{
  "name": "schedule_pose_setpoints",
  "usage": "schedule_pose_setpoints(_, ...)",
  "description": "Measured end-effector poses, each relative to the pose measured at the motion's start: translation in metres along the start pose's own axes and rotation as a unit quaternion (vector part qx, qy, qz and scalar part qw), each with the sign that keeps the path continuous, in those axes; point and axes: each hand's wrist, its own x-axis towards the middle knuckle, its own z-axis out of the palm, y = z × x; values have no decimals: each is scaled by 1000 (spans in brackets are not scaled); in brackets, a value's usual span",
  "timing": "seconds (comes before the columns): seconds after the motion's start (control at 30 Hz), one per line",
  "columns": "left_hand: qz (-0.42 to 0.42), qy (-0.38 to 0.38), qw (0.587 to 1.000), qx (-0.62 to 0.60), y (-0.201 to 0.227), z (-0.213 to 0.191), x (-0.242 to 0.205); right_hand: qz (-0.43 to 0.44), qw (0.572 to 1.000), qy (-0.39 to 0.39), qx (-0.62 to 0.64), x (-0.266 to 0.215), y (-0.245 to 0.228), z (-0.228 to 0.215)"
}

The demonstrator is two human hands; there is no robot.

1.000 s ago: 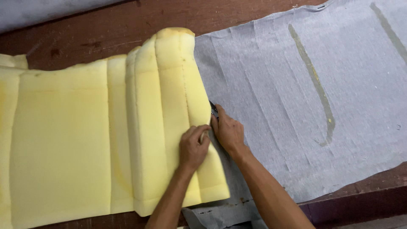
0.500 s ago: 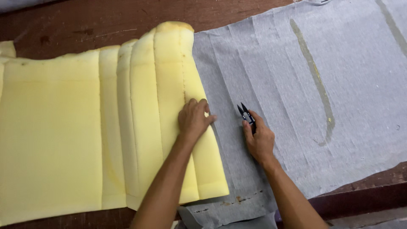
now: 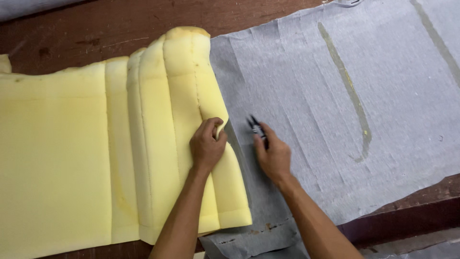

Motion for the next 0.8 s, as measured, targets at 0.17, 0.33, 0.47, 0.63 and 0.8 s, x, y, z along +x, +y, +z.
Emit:
schedule_pose_setpoints(0.17,53,39,997,-29,2,5,1,-35,998,-39,-44,7,-35,18)
schedule_pose_setpoints(0.33,15,15,999,-40,-1,5,1,-70,993,-35,-87,1,-38,20)
schedule_pose_setpoints(0.47,3,5,999,-35,-2,5,3,-72,993,-36,-84,-4,-40,27)
schedule_pose_setpoints(0.63,8,2,999,-49,-5,5,2,-97,988,-45,-108,4,-39,29)
schedule_pose_setpoints(0.8,10,6,998,-61,-3,3,4,-59,983,-88,-149,8,-42,28)
